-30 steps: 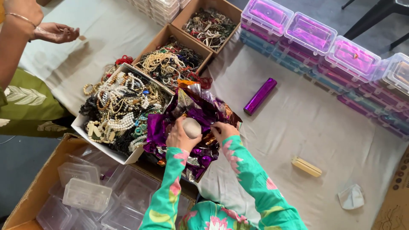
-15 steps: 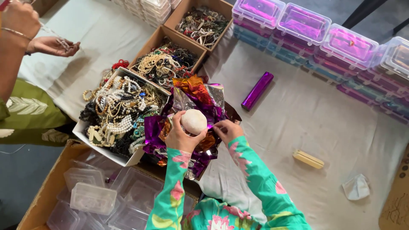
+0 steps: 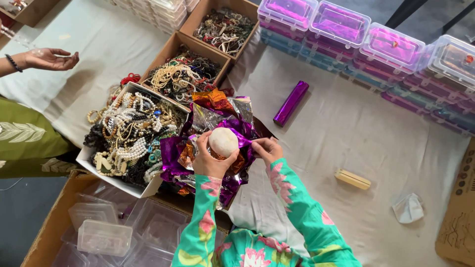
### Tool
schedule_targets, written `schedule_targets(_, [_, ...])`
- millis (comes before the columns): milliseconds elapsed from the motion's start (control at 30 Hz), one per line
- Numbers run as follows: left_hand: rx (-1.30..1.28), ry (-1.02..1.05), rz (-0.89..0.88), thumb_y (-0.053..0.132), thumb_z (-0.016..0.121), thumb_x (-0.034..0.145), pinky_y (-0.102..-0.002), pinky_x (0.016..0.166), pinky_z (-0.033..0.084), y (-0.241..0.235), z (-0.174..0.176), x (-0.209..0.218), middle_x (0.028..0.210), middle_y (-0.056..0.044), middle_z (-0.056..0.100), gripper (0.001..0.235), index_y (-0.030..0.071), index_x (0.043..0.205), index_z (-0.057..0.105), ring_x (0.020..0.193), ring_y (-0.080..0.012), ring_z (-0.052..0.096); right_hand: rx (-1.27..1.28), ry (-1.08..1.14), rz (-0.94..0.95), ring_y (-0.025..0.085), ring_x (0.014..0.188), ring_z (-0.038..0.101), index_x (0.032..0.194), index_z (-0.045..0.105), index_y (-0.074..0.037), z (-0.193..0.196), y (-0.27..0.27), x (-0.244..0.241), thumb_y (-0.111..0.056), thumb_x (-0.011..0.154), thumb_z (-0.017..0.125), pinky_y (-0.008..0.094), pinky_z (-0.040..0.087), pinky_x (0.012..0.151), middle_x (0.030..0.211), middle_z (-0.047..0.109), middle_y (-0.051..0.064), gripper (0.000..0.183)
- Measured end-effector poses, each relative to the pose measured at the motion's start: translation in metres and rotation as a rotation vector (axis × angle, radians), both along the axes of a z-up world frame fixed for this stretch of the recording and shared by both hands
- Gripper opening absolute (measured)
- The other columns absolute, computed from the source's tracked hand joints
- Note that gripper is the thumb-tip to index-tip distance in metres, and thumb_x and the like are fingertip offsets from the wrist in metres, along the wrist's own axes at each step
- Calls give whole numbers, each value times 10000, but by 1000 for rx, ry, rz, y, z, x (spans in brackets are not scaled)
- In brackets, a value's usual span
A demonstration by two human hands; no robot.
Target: Wrapping wooden blocks in foil and placing them into containers along with other items.
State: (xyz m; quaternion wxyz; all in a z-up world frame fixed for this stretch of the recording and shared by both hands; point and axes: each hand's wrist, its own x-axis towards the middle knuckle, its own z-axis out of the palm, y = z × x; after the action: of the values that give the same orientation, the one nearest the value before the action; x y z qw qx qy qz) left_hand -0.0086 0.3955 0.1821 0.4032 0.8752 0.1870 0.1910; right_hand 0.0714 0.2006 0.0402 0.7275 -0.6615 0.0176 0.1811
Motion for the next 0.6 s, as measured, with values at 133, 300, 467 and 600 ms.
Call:
schedule_targets(133, [9, -14, 7, 481, 949, 601, -474, 799, 583, -1, -9, 3, 1199, -93, 707, 937, 166, 1332, 455, 1014, -339, 732, 230, 105, -154, 129, 871, 711, 1158, 716, -37, -19, -11, 10, -186, 999, 683, 324, 612, 790, 1022, 743, 31, 221])
schedule_targets(300, [-17, -50, -24, 467, 943, 622, -457, 833, 593, -3, -21, 9, 1204, -104, 705, 916, 164, 1335, 455, 1045, -338, 738, 872, 498, -156, 169, 986, 721, 1277, 653, -110, -54, -17, 14, -227, 998, 622, 377, 615, 852, 1125, 735, 19, 305])
schedule_targets(467, [-36, 215, -14, 484, 917, 617, -487, 862, 564, 10, -89, 21, 1224, -134, 695, 956, 181, 1388, 440, 1057, -387, 707, 1021, 488, -157, 224, 996, 727, 1267, 657, -104, -52, -44, 18, -294, 1034, 611, 390, 607, 860, 1150, 741, 67, 304])
schedule_targets(600, [222, 317, -73, 481, 941, 572, -504, 936, 506, 24, -179, 23, 1275, -310, 564, 1244, -45, 1462, 250, 1146, -475, 601, 966, 481, -261, 224, 1022, 742, 1259, 655, -84, -43, -78, 16, -316, 1035, 597, 390, 599, 897, 1156, 761, 59, 327])
